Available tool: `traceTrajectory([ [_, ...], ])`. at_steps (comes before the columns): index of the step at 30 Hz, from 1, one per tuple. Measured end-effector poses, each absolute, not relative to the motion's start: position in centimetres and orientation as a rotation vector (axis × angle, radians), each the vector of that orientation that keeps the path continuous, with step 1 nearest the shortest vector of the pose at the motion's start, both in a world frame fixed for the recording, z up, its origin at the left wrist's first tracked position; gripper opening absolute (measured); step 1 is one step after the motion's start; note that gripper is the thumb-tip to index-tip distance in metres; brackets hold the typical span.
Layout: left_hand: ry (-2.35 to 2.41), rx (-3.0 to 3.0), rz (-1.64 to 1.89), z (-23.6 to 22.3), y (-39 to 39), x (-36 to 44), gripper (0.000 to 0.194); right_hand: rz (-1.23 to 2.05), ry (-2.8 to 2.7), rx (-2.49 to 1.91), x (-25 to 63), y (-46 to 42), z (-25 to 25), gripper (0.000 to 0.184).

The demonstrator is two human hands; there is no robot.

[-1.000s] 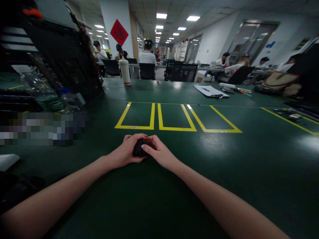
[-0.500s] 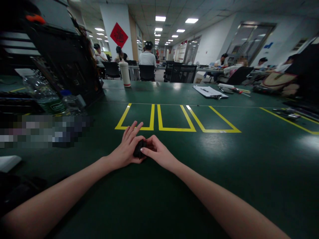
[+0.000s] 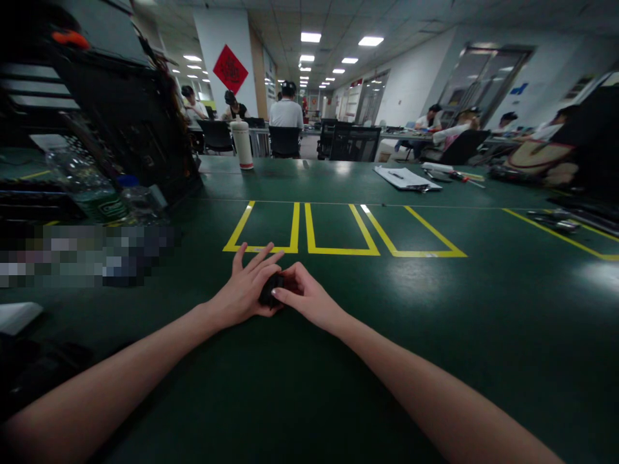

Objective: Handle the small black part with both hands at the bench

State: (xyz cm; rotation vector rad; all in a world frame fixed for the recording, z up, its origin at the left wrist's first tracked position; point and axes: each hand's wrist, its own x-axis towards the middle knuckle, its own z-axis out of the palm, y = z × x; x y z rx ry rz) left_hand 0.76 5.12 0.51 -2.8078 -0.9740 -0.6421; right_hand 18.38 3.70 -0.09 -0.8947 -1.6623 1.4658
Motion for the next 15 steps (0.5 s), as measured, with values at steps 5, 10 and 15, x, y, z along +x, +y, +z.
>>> traceTrajectory([
  [5, -0.982, -2.894, -0.646, 0.31, 5.23, 0.45, 0.059, 1.488, -1.659, -0.903, 18.48, 3.63, 0.08, 0.021],
  [10, -1.038, -2.919, -0.618, 0.46, 5.20, 0.47, 0.058, 1.507, -1.660, -0.883, 18.64, 3.65, 0.05, 0.023],
  [15, -1.095, -2.952, -0.587, 0.50, 5.36, 0.54, 0.062, 1.520, -1.666, -0.900, 18.72, 3.46, 0.40, 0.033],
])
